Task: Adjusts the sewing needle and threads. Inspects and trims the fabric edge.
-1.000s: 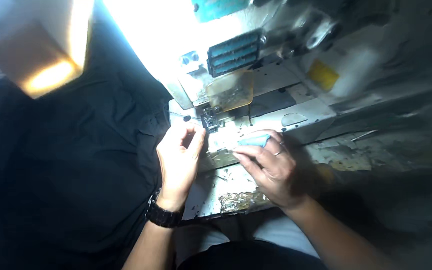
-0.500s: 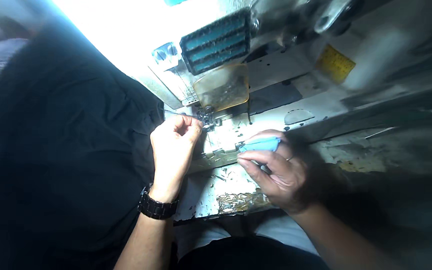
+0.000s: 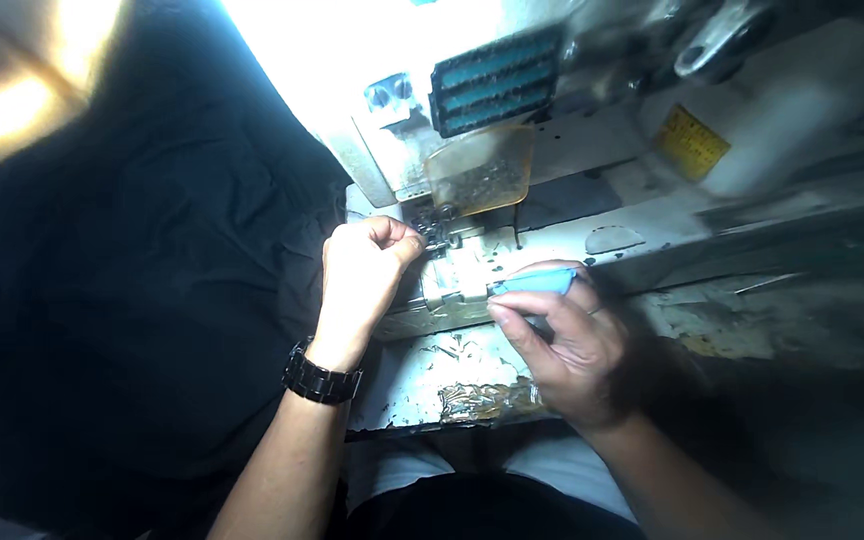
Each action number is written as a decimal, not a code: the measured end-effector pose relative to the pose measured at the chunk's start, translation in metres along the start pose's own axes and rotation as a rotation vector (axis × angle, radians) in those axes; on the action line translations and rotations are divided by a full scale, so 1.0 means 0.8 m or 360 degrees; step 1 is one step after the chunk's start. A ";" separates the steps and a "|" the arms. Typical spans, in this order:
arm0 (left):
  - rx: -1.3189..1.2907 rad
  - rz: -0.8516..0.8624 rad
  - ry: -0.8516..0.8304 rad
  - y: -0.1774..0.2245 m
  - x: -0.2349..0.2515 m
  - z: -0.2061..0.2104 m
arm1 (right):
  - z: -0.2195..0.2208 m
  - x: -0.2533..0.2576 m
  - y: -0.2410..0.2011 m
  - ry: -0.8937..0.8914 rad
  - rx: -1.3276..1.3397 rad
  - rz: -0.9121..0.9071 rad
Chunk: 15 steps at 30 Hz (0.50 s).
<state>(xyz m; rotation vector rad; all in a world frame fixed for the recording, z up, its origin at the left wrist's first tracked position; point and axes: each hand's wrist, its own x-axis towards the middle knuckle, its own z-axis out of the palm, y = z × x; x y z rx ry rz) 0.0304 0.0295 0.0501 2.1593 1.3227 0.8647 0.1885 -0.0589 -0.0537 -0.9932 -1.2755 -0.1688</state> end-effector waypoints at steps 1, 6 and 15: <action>0.0002 -0.0009 -0.0001 0.001 0.000 0.000 | 0.000 0.000 0.000 0.0005 0.0006 0.0002; 0.0003 -0.0008 0.0008 0.001 0.000 0.001 | 0.000 -0.001 0.000 0.0013 0.0021 0.0021; -0.0010 -0.0035 0.0067 0.002 0.011 0.008 | 0.000 0.000 -0.001 0.0003 -0.0005 0.0009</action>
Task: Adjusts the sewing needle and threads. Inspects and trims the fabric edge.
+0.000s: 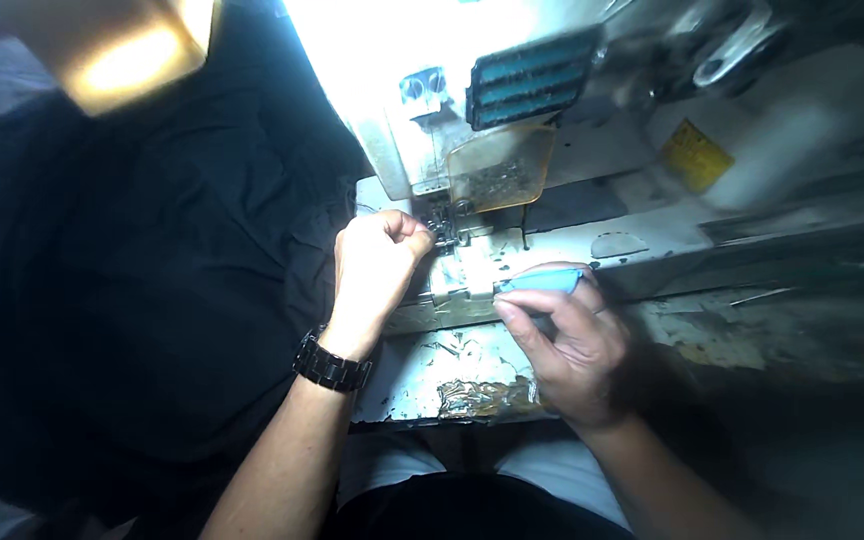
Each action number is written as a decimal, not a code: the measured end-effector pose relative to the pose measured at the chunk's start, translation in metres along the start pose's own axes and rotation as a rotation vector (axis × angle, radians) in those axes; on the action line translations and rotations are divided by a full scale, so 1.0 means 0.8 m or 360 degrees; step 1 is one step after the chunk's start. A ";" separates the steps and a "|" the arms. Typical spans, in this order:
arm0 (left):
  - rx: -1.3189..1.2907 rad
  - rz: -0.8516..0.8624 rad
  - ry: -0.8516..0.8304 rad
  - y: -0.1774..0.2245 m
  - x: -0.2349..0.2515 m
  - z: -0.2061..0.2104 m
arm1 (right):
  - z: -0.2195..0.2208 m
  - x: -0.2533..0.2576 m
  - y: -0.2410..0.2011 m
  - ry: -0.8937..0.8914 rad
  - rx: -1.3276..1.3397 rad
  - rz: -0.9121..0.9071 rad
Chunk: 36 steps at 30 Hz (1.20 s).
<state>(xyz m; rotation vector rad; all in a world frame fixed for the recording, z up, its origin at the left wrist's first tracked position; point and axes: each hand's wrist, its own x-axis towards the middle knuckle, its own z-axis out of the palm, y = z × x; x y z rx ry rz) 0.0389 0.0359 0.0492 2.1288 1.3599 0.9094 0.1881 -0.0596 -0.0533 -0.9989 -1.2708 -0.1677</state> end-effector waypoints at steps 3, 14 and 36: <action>0.0004 0.0006 0.0009 0.000 0.000 0.001 | 0.000 0.000 0.000 0.0001 0.0001 0.0001; 0.0006 0.0018 0.0059 -0.003 0.002 0.006 | 0.000 -0.001 -0.001 0.0003 0.0002 0.0023; 0.0042 -0.0041 0.0041 -0.007 0.012 0.009 | 0.001 -0.002 -0.003 0.0002 -0.0043 0.0009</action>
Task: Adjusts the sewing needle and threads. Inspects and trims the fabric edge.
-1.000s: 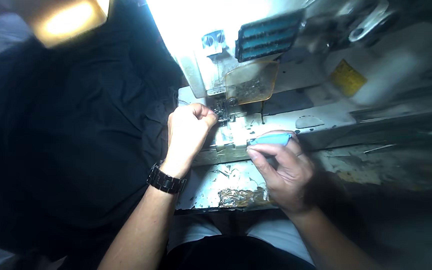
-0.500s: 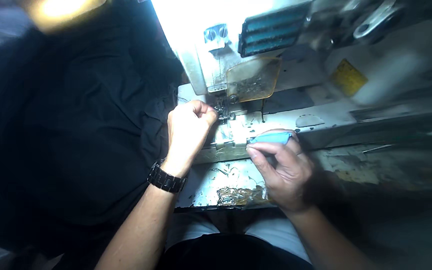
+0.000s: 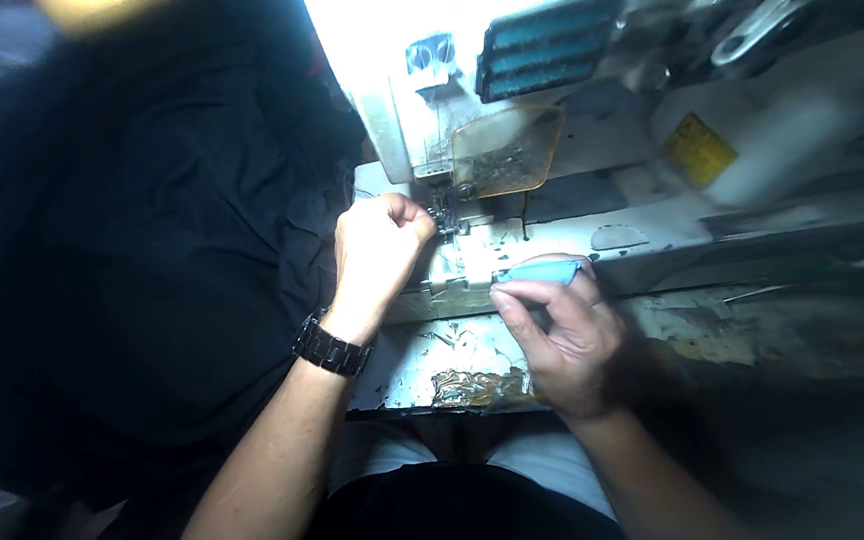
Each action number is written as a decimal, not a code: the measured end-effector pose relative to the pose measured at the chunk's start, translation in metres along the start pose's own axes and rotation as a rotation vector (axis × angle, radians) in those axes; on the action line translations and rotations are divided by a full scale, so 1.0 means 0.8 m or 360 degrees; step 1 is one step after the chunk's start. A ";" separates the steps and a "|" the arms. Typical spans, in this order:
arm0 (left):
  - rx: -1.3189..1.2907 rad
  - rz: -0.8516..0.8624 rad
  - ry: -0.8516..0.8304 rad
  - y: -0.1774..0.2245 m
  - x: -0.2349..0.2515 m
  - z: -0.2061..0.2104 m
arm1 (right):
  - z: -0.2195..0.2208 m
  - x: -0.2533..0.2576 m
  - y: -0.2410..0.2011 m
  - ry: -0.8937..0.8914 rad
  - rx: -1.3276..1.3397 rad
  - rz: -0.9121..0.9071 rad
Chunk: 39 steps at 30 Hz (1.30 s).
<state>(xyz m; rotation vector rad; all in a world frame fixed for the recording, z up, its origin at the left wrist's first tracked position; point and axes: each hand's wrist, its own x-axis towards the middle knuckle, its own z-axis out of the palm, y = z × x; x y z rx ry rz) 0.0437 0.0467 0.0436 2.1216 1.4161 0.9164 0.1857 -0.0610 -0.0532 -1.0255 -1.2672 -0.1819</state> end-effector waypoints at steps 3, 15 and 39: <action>-0.0012 0.0037 0.0008 0.007 -0.017 -0.006 | 0.000 0.000 0.000 0.0005 0.0004 0.0009; 0.0000 0.0044 0.0056 0.000 -0.004 0.003 | 0.001 0.000 0.001 0.0000 -0.0005 -0.0012; 0.0092 0.0052 0.0088 0.009 -0.020 0.002 | 0.004 0.000 0.002 0.0035 0.0014 -0.0030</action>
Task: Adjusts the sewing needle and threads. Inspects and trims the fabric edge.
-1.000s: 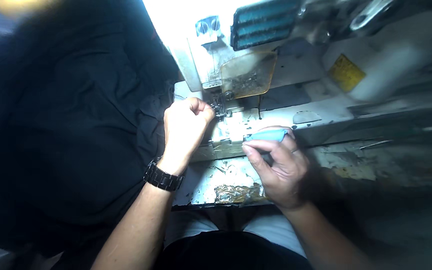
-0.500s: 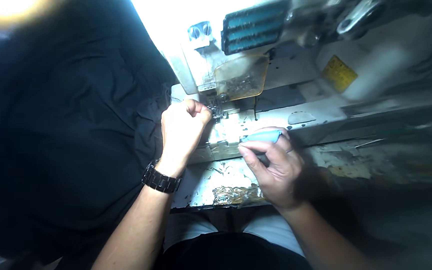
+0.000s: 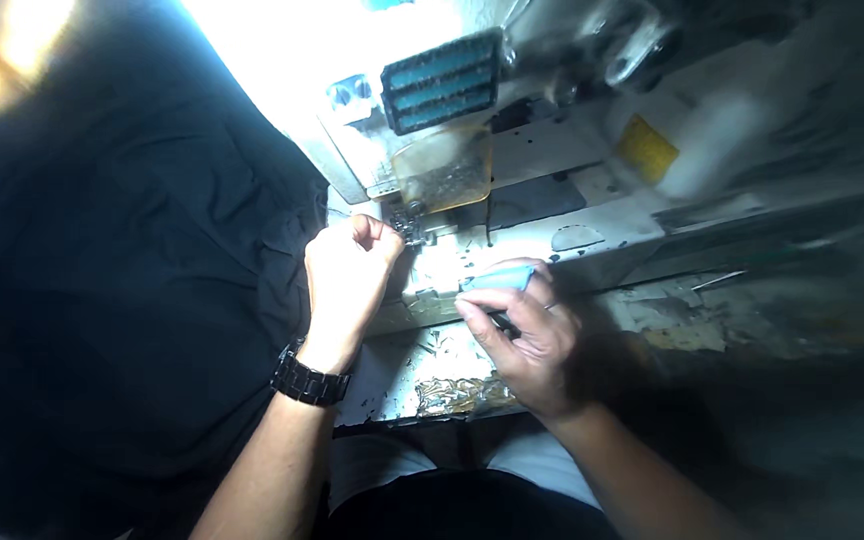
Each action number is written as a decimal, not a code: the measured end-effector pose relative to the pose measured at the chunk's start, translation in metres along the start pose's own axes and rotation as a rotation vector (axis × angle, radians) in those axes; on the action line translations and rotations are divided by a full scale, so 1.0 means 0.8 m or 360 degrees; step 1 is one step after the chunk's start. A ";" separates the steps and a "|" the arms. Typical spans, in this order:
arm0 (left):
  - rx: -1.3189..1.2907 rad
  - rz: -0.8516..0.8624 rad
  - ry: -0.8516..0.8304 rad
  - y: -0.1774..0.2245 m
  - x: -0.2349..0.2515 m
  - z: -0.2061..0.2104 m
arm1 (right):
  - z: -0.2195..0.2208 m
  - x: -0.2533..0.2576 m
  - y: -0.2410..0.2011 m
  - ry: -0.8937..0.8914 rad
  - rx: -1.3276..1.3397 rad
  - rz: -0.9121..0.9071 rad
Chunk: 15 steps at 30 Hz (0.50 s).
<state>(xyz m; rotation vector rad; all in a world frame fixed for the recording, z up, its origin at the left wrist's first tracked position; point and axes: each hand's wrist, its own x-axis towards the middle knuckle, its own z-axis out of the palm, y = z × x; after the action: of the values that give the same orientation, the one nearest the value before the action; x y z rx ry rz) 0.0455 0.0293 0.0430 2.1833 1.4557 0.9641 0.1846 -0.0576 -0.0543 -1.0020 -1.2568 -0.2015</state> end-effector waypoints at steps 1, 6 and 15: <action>-0.0006 -0.0009 -0.0009 0.000 -0.001 -0.001 | 0.000 0.000 0.000 -0.0003 -0.0001 0.0003; 0.0013 0.0029 -0.0045 -0.003 -0.012 -0.004 | 0.000 -0.001 0.001 -0.0010 0.0025 0.0001; 0.0017 -0.0004 0.0021 0.001 0.001 0.002 | 0.000 -0.001 0.000 -0.0002 0.0017 0.0012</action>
<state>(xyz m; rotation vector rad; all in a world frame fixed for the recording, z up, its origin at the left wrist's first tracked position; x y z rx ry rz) 0.0475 0.0297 0.0426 2.1863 1.4728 0.9739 0.1842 -0.0577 -0.0549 -0.9975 -1.2540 -0.1882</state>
